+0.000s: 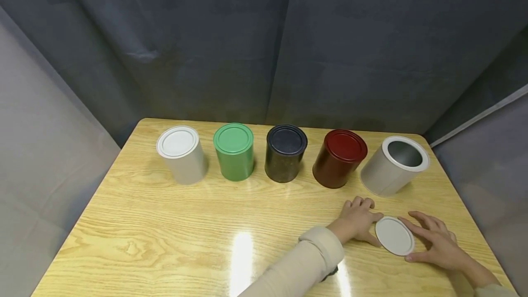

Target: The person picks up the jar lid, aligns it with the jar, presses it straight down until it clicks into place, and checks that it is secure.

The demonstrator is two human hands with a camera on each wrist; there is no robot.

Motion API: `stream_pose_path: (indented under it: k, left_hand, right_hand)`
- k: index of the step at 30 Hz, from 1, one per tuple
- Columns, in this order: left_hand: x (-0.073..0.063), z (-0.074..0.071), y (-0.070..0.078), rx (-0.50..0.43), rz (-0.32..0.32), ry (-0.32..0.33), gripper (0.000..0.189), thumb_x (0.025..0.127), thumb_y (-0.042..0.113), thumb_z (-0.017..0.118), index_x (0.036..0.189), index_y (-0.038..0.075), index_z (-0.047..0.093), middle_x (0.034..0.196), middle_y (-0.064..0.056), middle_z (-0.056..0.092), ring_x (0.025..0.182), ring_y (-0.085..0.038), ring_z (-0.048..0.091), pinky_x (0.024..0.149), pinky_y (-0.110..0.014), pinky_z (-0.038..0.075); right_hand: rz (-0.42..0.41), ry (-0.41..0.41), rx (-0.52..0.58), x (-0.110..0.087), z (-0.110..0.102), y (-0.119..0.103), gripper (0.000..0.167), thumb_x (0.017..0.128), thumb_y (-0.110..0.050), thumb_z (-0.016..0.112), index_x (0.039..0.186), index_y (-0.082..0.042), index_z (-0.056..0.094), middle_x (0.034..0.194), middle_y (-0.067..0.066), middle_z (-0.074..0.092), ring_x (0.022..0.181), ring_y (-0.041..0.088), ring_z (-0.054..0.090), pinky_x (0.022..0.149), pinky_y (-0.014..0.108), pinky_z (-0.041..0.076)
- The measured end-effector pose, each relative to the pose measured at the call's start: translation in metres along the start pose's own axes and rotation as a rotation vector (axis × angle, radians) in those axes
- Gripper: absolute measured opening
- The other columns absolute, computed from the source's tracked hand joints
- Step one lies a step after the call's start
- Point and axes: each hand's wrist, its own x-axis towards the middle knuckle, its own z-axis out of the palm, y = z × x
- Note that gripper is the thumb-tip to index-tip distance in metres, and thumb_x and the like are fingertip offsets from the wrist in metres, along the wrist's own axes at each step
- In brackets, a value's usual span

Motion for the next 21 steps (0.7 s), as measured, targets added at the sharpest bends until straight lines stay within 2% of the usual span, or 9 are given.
stream_pose_path:
  k: [9, 16, 21]
  left_hand:
    - [0.0022, 0.0047, 0.0027, 0.010, 0.005, 0.033, 0.072, 0.065, 0.073, 0.058, 0.131, 0.051, 0.039, 0.125, 0.018, 0.030, 0.111, -0.005, 0.025, 0.080, -0.024, 0.025]
    - [0.0008, 0.0026, 0.0023, 0.017, 0.012, 0.033, 0.073, 0.067, 0.073, 0.054, 0.133, 0.050, 0.035, 0.126, 0.017, 0.031, 0.111, -0.005, 0.026, 0.080, -0.024, 0.026]
    - [-0.0013, -0.0027, 0.0004, -0.001, 0.018, 0.033, 0.072, 0.069, 0.073, 0.053, 0.134, 0.050, 0.034, 0.126, 0.015, 0.033, 0.110, -0.006, 0.029, 0.079, -0.024, 0.029]
  right_hand:
    - [0.000, 0.005, 0.001, 0.0002, -0.0019, -0.0025, 0.093, 0.054, -0.033, 0.085, 0.137, -0.023, 0.043, 0.143, -0.002, 0.022, 0.108, 0.050, 0.025, 0.064, 0.054, 0.020]
    - [-0.002, 0.003, 0.031, 0.0008, -0.0045, -0.0030, 0.091, 0.054, -0.032, 0.085, 0.135, -0.021, 0.045, 0.141, -0.016, 0.019, 0.108, 0.049, 0.025, 0.064, 0.055, 0.021]
    - [0.000, -0.001, 0.081, 0.0008, -0.0067, -0.0030, 0.089, 0.056, -0.028, 0.085, 0.135, -0.014, 0.045, 0.140, -0.012, 0.024, 0.108, 0.050, 0.026, 0.067, 0.059, 0.021]
